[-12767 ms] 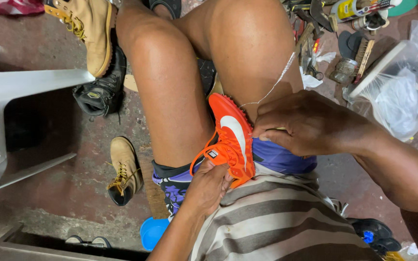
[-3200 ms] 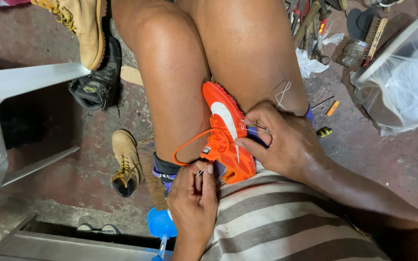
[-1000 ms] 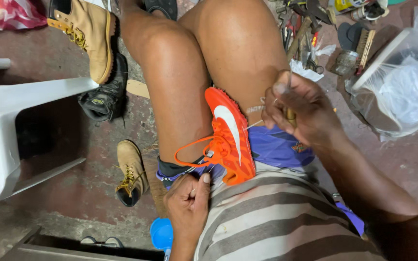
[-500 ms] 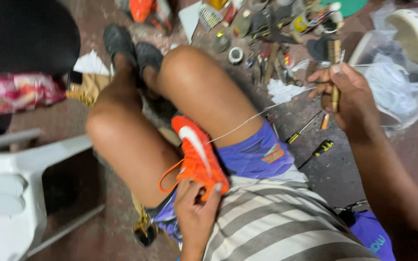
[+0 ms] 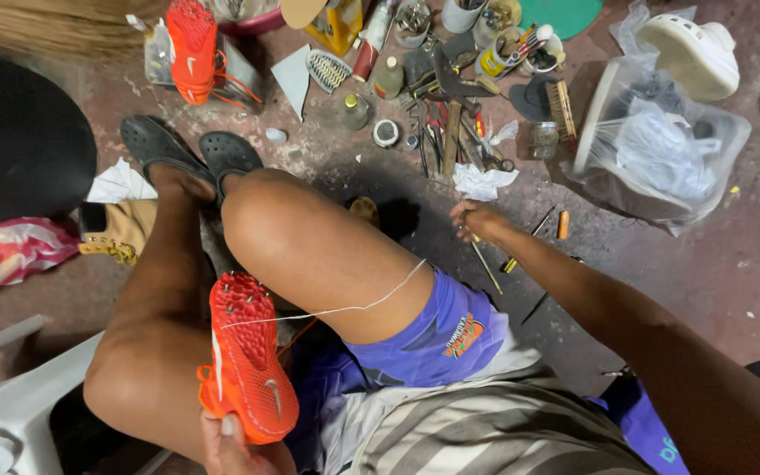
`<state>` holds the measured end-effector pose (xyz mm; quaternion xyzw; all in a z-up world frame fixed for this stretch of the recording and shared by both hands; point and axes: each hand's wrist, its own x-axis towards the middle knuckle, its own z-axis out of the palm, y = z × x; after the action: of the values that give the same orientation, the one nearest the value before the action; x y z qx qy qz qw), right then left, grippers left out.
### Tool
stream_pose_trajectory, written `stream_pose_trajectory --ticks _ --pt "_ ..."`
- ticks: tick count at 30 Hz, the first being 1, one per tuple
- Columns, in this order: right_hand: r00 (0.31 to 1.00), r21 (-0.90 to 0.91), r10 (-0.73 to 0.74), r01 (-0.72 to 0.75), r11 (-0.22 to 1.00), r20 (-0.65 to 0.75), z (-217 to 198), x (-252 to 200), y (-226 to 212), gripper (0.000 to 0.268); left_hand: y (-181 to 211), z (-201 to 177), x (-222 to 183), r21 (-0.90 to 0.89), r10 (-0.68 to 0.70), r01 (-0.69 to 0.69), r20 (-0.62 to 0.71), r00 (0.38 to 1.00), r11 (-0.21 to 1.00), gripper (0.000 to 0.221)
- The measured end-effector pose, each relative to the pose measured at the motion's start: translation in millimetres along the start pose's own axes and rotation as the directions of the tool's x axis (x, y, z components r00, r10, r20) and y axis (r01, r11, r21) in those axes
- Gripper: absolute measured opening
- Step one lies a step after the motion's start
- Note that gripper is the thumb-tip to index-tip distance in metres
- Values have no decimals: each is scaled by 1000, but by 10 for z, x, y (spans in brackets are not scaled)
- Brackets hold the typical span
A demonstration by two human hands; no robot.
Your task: The person sews the side of an orange athletic shoe using a needle and thread, applies glue to the sole from a jar with a wooden stick, and paints the white logo with a small brush.
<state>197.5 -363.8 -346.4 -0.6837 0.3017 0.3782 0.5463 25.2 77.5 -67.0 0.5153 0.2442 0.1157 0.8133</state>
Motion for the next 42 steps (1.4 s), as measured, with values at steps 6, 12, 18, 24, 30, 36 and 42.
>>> stream_pose_trajectory --ticks 6,12,18,24,30,36,42 --pt "858 -710 -506 305 635 -83 -122 253 75 36 142 149 178 -79 -123 122 -20 992 989 65" --pt "683 -709 -522 9 705 -511 -745 430 -162 40 78 219 261 -153 -216 212 -13 976 965 71" --pt "754 -796 -456 -144 588 -473 -1261 368 -57 40 -292 347 437 -297 -360 366 78 930 882 76" --pt "823 -775 -257 -304 555 -507 -986 608 -236 34 -286 119 349 -406 -334 300 -11 943 863 81" --pt "853 -662 -90 -327 674 -513 -684 553 -788 23 -414 68 255 -483 -254 230 17 967 845 84" --pt "943 -197 106 -174 965 -314 -645 -146 -944 20 -517 55 224 -347 -109 99 -8 994 933 68" --pt "979 519 159 -201 831 126 -617 -696 -1088 29 -395 143 264 164 108 -122 90 990 979 30"
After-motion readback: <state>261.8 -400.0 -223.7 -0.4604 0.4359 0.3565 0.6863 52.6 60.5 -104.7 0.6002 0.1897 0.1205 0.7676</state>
